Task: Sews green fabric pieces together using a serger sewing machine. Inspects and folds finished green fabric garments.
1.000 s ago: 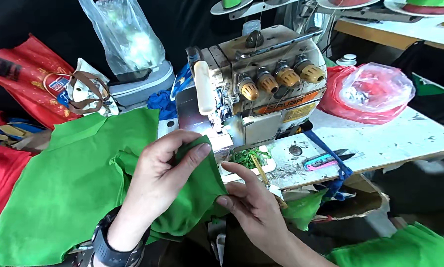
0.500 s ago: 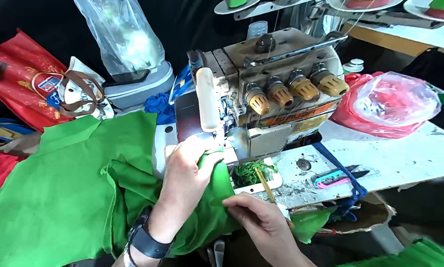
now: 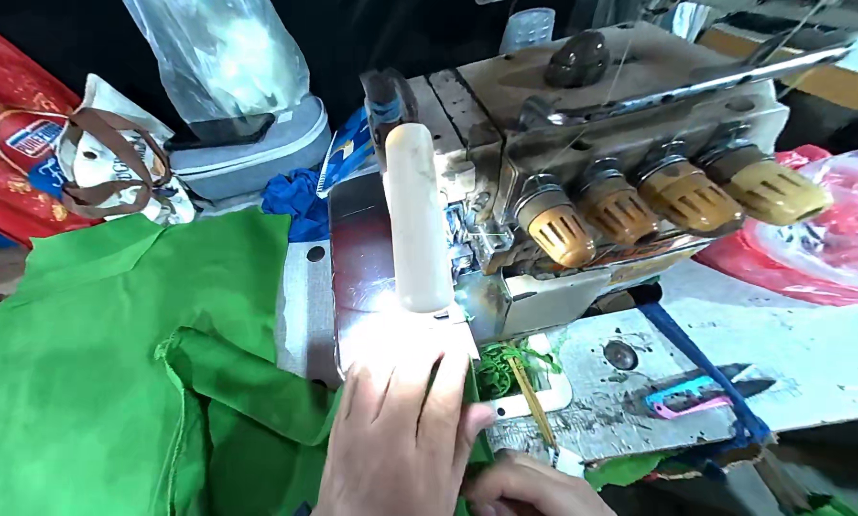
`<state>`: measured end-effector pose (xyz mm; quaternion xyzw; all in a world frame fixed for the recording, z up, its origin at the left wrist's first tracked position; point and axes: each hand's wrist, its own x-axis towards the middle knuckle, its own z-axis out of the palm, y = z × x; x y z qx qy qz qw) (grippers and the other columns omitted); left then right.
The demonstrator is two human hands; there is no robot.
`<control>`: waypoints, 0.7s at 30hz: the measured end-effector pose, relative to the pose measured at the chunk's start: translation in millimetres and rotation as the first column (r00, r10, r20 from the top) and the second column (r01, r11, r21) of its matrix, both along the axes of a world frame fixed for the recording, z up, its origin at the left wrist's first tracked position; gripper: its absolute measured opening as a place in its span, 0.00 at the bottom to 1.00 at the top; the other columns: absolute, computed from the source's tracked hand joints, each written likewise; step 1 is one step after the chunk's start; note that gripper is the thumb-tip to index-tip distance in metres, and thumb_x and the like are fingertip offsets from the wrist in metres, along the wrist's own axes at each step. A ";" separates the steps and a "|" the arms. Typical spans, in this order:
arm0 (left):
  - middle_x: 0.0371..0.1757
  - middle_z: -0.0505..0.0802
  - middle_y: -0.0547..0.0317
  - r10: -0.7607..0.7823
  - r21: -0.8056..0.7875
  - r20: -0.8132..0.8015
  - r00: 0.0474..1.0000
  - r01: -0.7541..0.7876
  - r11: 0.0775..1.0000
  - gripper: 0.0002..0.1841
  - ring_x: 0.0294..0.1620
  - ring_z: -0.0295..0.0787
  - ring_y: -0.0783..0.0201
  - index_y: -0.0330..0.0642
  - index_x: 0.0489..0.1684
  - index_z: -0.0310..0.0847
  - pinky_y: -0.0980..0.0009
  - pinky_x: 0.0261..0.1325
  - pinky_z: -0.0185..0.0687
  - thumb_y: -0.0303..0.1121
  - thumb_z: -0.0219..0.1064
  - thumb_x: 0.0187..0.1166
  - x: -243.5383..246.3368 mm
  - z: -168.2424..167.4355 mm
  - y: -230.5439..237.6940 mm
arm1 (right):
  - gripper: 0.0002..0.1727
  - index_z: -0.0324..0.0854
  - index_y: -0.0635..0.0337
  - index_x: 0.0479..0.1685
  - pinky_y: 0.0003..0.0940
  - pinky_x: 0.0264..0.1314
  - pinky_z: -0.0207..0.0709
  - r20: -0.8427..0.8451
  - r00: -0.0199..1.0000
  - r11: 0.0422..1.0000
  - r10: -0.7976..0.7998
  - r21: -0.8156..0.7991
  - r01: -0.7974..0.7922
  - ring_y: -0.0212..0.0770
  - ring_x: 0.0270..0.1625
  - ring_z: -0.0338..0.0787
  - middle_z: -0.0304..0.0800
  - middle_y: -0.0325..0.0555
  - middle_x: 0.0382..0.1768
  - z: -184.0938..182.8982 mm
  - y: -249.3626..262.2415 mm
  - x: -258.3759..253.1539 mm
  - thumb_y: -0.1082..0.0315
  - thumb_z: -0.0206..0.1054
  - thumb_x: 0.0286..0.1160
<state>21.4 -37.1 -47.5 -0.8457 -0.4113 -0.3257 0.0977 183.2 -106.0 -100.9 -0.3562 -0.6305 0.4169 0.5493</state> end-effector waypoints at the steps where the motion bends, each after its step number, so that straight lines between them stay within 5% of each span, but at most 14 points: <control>1: 0.52 0.92 0.50 0.021 -0.003 0.007 1.000 -0.021 1.000 0.21 0.59 0.85 0.55 0.44 0.55 0.87 0.64 0.67 0.72 0.51 0.58 0.88 -0.4 -1.5 -1.8 | 0.07 0.85 0.71 0.47 0.14 0.52 0.79 -0.008 1.000 1.000 0.006 -0.004 -0.006 0.24 0.45 0.87 0.89 0.51 0.40 1.9 0.9 1.3 0.75 0.64 0.83; 13: 0.58 0.94 0.52 0.024 -0.046 0.069 0.997 -0.021 0.999 0.23 0.64 0.87 0.57 0.41 0.53 0.91 0.60 0.69 0.77 0.52 0.60 0.85 -1.9 0.5 19.2 | 0.07 0.84 0.65 0.51 0.15 0.56 0.83 -0.046 0.997 0.995 -0.069 0.070 0.073 0.21 0.50 0.89 0.92 0.43 0.48 -2.6 25.8 -0.5 0.73 0.65 0.83; 18: 0.66 0.88 0.47 0.116 0.032 0.037 0.993 -0.117 0.993 0.31 0.72 0.78 0.53 0.45 0.65 0.83 0.46 0.78 0.53 0.62 0.54 0.85 -0.7 -15.2 3.7 | 0.09 0.75 0.61 0.54 0.14 0.51 0.84 -0.121 0.984 0.991 -0.131 0.025 0.135 0.17 0.45 0.89 0.91 0.35 0.45 -16.8 20.3 -6.6 0.70 0.67 0.82; 21: 0.66 0.88 0.42 0.172 0.050 0.020 0.985 -0.173 0.984 0.37 0.75 0.77 0.49 0.40 0.67 0.82 0.44 0.81 0.50 0.66 0.49 0.85 0.3 -20.5 -3.2 | 0.11 0.73 0.60 0.55 0.15 0.49 0.85 -0.131 0.978 0.986 -0.163 0.023 0.168 0.18 0.45 0.89 0.90 0.34 0.45 -13.9 19.1 -10.0 0.71 0.68 0.81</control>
